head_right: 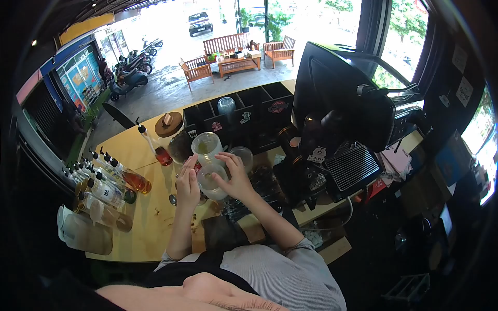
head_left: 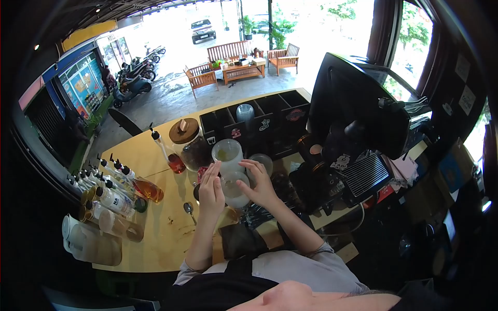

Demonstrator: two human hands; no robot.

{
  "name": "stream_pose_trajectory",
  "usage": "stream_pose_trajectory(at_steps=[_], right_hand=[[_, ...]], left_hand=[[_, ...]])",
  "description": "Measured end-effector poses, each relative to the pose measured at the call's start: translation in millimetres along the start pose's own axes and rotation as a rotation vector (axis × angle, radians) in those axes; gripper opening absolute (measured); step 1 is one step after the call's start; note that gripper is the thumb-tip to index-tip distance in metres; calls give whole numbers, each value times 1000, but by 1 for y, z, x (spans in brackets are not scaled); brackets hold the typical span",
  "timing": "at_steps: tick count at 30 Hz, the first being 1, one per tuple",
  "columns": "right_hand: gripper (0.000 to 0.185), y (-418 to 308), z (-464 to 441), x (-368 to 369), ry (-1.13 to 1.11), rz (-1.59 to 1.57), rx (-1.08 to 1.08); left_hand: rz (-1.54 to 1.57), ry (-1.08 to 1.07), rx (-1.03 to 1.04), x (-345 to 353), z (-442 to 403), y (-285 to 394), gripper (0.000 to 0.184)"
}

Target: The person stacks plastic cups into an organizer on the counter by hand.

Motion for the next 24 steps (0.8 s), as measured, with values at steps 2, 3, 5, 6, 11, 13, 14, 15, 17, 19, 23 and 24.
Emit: stream_pose_trajectory(at_steps=[2, 3, 5, 6, 11, 13, 14, 15, 17, 19, 23, 24], right_hand=[[59, 2, 10, 7, -54, -19, 19], [59, 4, 15, 10, -57, -19, 22], [68, 7, 23, 18, -118, -48, 43], [68, 10, 27, 22, -123, -50, 46], [104, 16, 38, 26, -101, -160, 100], [109, 23, 43, 31, -116, -144, 151], [114, 28, 47, 34, -131, -127, 199], [114, 30, 49, 36, -136, -130, 203], [111, 34, 52, 39, -121, -129, 223], [109, 32, 49, 38, -128, -148, 238], [104, 23, 44, 32, -100, -121, 215], [104, 24, 43, 33, -100, -120, 213]], left_hand=[[3, -7, -22, 2, 9, -3, 45], [39, -13, -51, 2, 13, -3, 45], [73, -18, -85, 4, 19, -5, 46], [67, -22, -94, 8, 23, -9, 46], [82, -42, -150, 23, 38, -17, 48], [207, 57, -207, 22, 40, -14, 49], [206, 55, -213, 22, 42, -15, 49], [243, 51, -261, 24, 44, -19, 49], [276, 51, -315, 27, 48, -27, 50], [280, 52, -294, 28, 51, -32, 51], [291, 103, -228, 29, 51, -32, 52], [322, 95, -249, 30, 52, -33, 52]])
Point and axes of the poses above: each hand's wrist, its own z-axis away from the middle knuckle, its own x-axis out of the palm, y = z × x, the point moved 4 cm from there along -z, towards the middle knuckle
